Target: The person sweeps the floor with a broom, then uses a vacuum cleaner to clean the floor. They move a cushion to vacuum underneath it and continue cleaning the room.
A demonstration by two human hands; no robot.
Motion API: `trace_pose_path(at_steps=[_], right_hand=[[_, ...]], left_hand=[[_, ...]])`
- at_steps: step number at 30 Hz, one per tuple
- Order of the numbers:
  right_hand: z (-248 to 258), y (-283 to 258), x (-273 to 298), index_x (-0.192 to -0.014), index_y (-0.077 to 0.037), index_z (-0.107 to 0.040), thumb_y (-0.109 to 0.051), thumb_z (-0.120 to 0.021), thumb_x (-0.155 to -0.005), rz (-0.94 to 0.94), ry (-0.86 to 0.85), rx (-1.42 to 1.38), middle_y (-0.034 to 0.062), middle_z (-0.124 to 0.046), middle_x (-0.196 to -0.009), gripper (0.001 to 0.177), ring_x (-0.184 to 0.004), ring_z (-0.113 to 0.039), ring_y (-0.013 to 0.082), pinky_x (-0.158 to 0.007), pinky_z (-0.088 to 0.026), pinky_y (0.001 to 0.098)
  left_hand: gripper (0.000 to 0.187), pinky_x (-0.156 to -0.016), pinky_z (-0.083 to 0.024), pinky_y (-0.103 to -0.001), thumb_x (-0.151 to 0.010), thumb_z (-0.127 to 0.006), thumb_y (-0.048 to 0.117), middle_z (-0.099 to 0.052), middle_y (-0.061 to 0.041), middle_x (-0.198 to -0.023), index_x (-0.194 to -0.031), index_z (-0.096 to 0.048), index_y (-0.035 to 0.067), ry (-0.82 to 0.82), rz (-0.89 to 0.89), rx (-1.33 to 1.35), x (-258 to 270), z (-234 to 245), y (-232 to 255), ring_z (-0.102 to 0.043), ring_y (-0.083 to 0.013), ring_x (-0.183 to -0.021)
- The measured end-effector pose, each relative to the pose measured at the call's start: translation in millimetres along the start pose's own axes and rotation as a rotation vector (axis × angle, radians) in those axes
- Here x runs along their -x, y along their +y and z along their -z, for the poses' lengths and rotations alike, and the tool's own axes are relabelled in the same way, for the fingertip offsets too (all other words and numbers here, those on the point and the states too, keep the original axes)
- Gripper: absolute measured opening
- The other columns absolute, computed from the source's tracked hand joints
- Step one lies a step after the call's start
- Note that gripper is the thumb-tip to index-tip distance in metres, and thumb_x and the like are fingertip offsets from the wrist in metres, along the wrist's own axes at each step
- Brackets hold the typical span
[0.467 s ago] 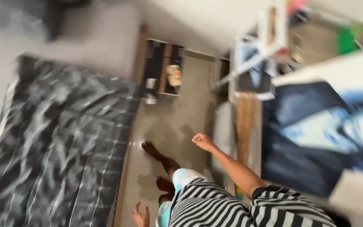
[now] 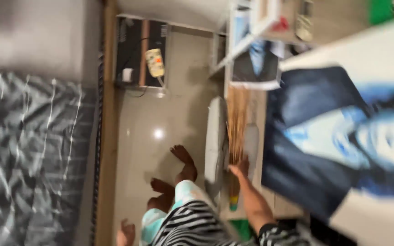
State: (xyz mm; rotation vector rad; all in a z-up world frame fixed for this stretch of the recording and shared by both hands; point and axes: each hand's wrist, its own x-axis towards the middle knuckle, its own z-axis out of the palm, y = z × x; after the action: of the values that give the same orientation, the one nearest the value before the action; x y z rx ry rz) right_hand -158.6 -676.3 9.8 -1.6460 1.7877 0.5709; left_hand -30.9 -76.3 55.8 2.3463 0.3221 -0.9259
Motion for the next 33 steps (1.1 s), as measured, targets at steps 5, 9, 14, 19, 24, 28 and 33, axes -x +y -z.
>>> trace_pose_path(at_steps=[5, 9, 14, 19, 24, 28, 33], right_hand=[[-34, 11, -28, -0.148, -0.001, -0.025, -0.036, -0.081, -0.073, 0.192, 0.116, 0.384, 0.0337, -0.042, -0.132, 0.100, -0.118, -0.053, 0.0552, -0.093, -0.053, 0.0657], [-19, 38, -17, -0.141, 0.006, -0.032, -0.032, -0.063, -0.087, 0.431, 0.144, 0.286, 0.0322, -0.056, -0.118, 0.072, -0.109, -0.063, 0.0519, -0.089, -0.055, 0.0628], [49, -28, 26, -0.135, 0.006, -0.034, -0.030, -0.061, -0.088, 0.670, 0.039, 0.396, 0.0382, -0.069, -0.106, 0.066, -0.101, -0.070, 0.0513, -0.090, -0.056, 0.0600], [87, -175, 58, -0.135, 0.008, -0.043, -0.040, -0.067, -0.092, 1.099, -0.083, 0.466, 0.0409, -0.063, -0.113, 0.069, -0.110, -0.062, 0.0577, -0.094, -0.051, 0.0647], [71, -310, 207, -0.146, 0.013, -0.034, -0.037, -0.076, -0.093, 1.441, -0.327, 0.348, 0.0441, -0.046, -0.136, 0.084, -0.132, -0.045, 0.0540, -0.114, -0.034, 0.0596], [72, -323, 277, -0.152, 0.001, -0.029, -0.035, -0.057, -0.109, 1.500, -0.558, 0.239, 0.0316, -0.041, -0.145, 0.063, -0.142, -0.039, 0.0414, -0.123, -0.022, 0.0569], [61, -257, 229, -0.119, -0.001, -0.057, -0.024, -0.065, -0.098, 1.463, -0.541, 0.539, 0.0226, -0.065, -0.102, 0.032, -0.106, -0.065, 0.0336, -0.100, -0.049, 0.0501]], left_hand=[[0.060, -0.102, -0.052, -0.061, -0.095, -0.065, 0.016, -0.072, -0.028, -0.120, -0.151, -0.045, 0.012, -0.009, 0.092, 0.218, -5, -58, 118, -0.067, -0.0475, -0.116], [0.052, -0.102, -0.052, -0.060, -0.097, -0.063, 0.016, -0.072, -0.022, -0.122, -0.146, -0.049, 0.013, -0.055, 0.014, 0.297, 2, -97, 189, -0.067, -0.0462, -0.116], [0.057, -0.095, -0.051, -0.070, -0.087, -0.060, -0.010, -0.061, -0.044, -0.116, -0.142, -0.046, -0.013, 0.006, -0.143, 0.729, 11, -189, 241, -0.063, -0.0626, -0.108], [0.111, -0.121, -0.038, -0.056, -0.074, -0.082, 0.058, -0.046, -0.028, -0.151, -0.157, -0.035, 0.003, -0.296, -0.461, 0.529, 38, -212, 348, -0.049, -0.0467, -0.139], [0.097, -0.095, -0.059, -0.048, -0.066, -0.092, 0.049, -0.065, -0.024, -0.124, -0.141, -0.054, 0.001, -0.438, -0.436, 1.089, 40, -170, 422, -0.068, -0.0403, -0.113], [0.023, -0.078, -0.061, -0.033, -0.093, -0.079, 0.037, -0.077, -0.006, -0.085, -0.096, -0.070, 0.016, -0.225, -0.315, 1.448, 48, -107, 438, -0.077, -0.0168, -0.083], [0.053, -0.086, -0.056, -0.050, -0.081, -0.075, 0.058, -0.069, -0.015, -0.102, -0.107, -0.071, 0.012, 0.045, -0.120, 1.244, 15, -31, 410, -0.069, -0.0378, -0.104]])
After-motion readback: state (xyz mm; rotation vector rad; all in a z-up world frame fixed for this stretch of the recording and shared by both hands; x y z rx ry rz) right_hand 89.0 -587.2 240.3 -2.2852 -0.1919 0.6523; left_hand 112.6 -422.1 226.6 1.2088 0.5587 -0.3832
